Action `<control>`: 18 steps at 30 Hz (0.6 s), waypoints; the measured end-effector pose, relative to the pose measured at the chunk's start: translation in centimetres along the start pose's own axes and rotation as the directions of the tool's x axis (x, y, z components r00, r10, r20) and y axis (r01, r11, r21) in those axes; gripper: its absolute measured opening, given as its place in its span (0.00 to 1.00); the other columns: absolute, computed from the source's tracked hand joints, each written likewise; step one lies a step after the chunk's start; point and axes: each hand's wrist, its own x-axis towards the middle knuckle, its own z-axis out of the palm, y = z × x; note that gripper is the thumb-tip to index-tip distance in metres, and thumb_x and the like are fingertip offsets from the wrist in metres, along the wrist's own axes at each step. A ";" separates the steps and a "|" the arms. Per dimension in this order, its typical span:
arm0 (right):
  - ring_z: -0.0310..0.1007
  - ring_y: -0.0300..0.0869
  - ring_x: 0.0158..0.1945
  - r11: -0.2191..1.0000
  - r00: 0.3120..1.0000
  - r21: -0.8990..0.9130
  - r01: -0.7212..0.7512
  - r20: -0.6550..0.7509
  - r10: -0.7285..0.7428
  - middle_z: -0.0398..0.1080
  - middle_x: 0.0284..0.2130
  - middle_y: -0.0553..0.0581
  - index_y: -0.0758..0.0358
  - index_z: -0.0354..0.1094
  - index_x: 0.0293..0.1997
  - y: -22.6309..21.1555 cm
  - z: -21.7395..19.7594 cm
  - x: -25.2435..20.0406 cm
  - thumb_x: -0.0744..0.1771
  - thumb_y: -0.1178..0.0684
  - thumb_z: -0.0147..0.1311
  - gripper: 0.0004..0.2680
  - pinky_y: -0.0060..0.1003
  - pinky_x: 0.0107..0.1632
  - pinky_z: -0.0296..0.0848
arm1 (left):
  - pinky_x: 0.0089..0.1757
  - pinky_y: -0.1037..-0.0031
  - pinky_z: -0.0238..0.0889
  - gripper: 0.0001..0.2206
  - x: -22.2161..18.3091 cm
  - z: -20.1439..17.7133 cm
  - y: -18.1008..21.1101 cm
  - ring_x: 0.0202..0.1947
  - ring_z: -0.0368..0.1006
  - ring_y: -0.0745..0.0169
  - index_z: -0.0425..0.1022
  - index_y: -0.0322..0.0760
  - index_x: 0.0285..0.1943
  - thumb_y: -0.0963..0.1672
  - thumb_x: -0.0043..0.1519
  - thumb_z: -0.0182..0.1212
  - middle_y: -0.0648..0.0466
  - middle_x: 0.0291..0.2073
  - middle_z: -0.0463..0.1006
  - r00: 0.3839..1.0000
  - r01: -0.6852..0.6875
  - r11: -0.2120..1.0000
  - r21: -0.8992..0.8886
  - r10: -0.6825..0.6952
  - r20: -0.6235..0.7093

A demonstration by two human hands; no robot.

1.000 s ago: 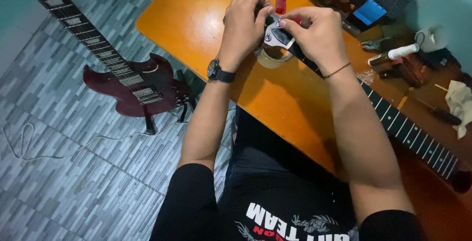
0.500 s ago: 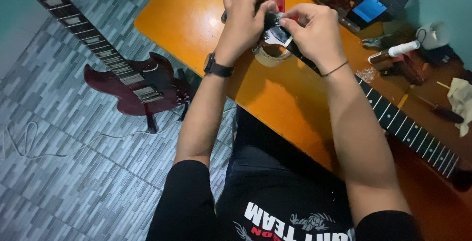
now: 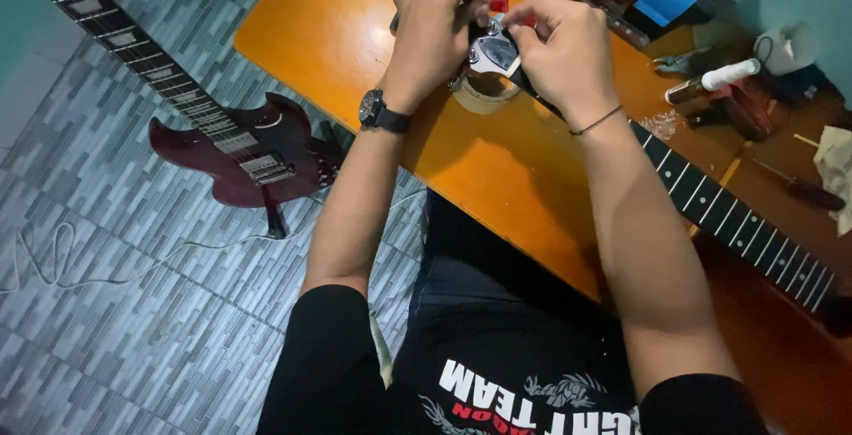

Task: The person is restringing a guitar neck, threading strings through tuning pegs and adjusting them on a workbench.

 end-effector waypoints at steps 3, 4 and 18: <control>0.64 0.36 0.26 1.000 1.000 0.025 -0.004 -0.005 0.004 0.74 0.26 0.50 0.59 0.81 0.42 0.4 0.1 -0.2 0.69 0.60 0.60 0.03 0.35 0.29 0.62 | 0.46 0.67 0.43 0.07 -0.2 -0.2 0.2 0.35 0.64 0.61 0.68 0.47 0.38 0.39 0.62 0.58 0.61 0.32 0.71 1.000 0.025 1.000 0.002 -0.025 0.010; 0.63 0.35 0.25 0.998 1.000 0.060 -0.004 -0.018 0.005 0.76 0.27 0.50 0.60 0.81 0.41 0.6 0.1 -0.3 0.68 0.62 0.60 0.04 0.33 0.29 0.62 | 0.46 0.67 0.43 0.05 -0.2 -0.2 0.3 0.36 0.63 0.61 0.69 0.47 0.39 0.41 0.65 0.59 0.61 0.33 0.71 0.999 0.035 0.999 -0.008 -0.034 0.018; 0.54 0.34 0.25 0.980 0.995 0.193 -0.037 -0.086 0.055 0.62 0.23 0.50 0.69 0.75 0.48 -4.1 -8.5 -8.2 0.73 0.63 0.57 0.02 0.30 0.29 0.54 | 0.55 0.65 0.48 0.11 -4.7 1.0 12.8 0.54 0.73 0.59 0.73 0.44 0.57 0.48 0.70 0.56 0.57 0.49 0.81 0.994 -0.069 0.980 -0.187 0.051 -0.097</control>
